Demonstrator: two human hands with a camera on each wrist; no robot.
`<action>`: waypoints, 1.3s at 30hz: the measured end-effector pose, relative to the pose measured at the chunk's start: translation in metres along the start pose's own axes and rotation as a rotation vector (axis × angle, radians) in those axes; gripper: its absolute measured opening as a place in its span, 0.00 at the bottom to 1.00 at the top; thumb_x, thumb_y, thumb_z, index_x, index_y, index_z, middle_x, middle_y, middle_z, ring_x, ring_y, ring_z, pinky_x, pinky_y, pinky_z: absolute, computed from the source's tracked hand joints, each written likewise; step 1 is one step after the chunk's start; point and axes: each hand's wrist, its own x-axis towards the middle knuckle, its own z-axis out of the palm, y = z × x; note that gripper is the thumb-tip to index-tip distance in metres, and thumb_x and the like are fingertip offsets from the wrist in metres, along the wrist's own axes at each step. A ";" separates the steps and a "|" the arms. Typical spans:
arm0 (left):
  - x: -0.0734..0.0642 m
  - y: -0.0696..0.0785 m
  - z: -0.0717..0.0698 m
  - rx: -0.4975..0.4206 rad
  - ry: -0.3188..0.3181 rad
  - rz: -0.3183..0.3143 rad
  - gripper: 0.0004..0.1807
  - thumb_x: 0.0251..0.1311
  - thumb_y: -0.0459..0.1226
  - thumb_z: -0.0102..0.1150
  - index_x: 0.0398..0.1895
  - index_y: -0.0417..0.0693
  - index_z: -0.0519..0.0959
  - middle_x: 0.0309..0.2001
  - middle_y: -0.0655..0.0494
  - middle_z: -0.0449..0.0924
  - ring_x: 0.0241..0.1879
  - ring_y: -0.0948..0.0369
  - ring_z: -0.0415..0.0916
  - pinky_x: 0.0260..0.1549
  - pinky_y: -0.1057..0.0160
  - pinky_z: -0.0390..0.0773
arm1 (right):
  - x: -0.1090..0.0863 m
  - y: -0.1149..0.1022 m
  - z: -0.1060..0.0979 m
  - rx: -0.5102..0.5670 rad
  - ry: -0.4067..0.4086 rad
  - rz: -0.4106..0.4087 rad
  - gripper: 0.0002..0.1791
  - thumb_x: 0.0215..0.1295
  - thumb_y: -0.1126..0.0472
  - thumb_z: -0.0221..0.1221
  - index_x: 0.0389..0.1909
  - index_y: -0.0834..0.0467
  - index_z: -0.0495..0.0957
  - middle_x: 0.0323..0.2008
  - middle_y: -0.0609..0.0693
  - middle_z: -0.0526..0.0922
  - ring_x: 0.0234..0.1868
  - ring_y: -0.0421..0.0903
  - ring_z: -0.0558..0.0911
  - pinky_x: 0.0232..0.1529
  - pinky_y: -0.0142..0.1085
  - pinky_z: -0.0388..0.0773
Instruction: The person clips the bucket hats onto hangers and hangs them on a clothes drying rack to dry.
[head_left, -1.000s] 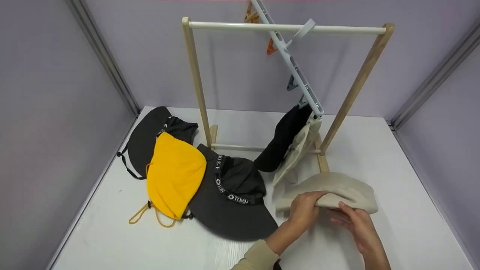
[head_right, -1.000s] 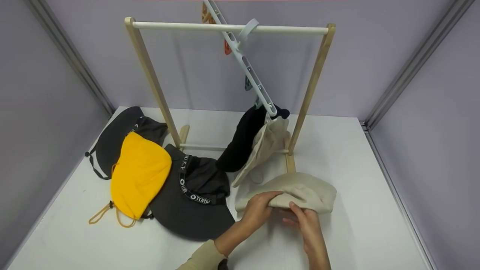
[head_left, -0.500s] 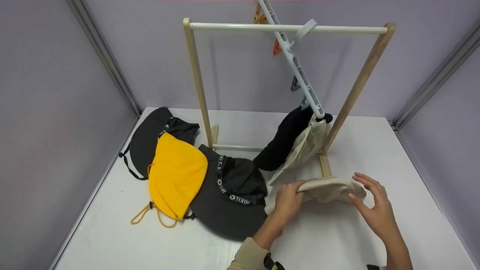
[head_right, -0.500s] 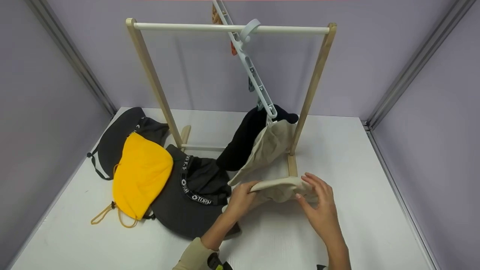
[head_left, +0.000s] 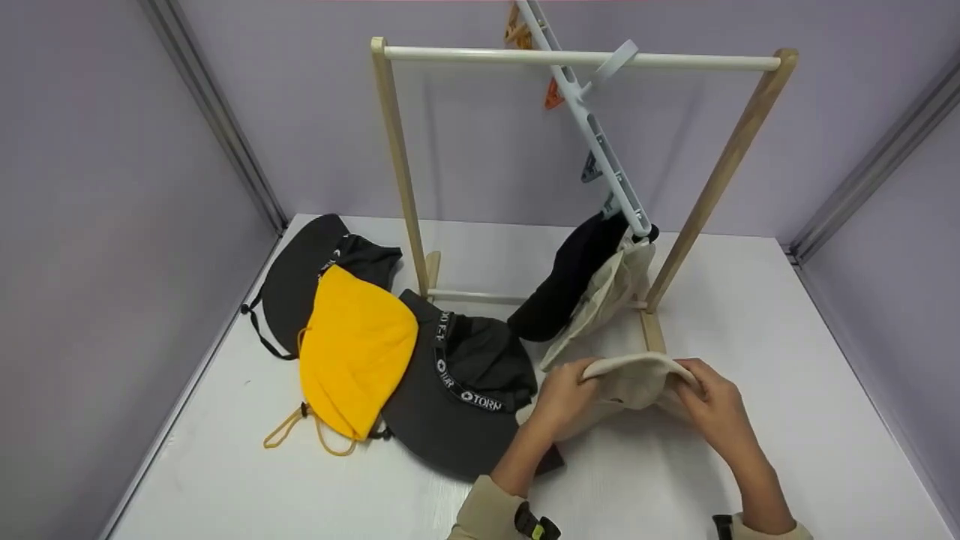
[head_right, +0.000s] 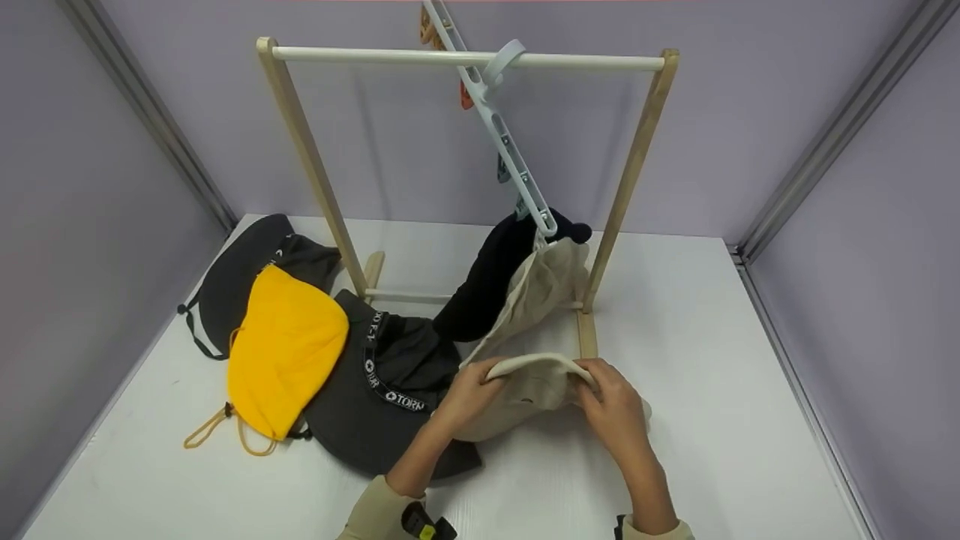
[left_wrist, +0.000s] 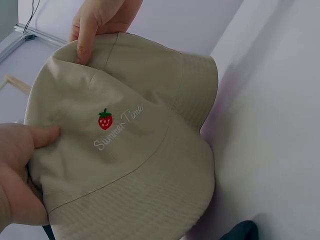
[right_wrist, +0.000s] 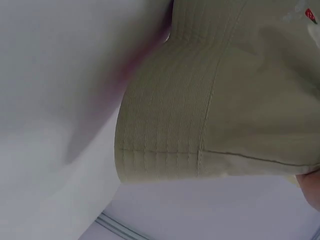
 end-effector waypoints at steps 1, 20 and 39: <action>0.000 0.000 0.000 -0.019 -0.010 0.008 0.13 0.59 0.40 0.58 0.48 0.53 0.80 0.39 0.60 0.81 0.37 0.67 0.76 0.36 0.66 0.73 | 0.001 -0.002 0.002 -0.005 0.017 -0.002 0.10 0.57 0.71 0.60 0.40 0.57 0.79 0.37 0.46 0.81 0.41 0.34 0.77 0.40 0.23 0.66; -0.001 0.017 -0.001 0.382 0.280 0.318 0.11 0.47 0.42 0.68 0.35 0.54 0.84 0.34 0.65 0.82 0.33 0.69 0.78 0.32 0.73 0.73 | 0.000 -0.027 0.029 -0.114 0.160 -0.147 0.12 0.47 0.75 0.66 0.32 0.60 0.80 0.31 0.50 0.82 0.32 0.47 0.80 0.31 0.31 0.71; -0.001 0.011 -0.006 0.304 0.369 0.359 0.14 0.45 0.34 0.70 0.38 0.54 0.84 0.34 0.65 0.82 0.32 0.70 0.78 0.30 0.75 0.73 | 0.003 -0.028 0.027 -0.104 0.157 -0.107 0.19 0.43 0.83 0.59 0.32 0.59 0.80 0.31 0.49 0.83 0.33 0.44 0.80 0.33 0.18 0.66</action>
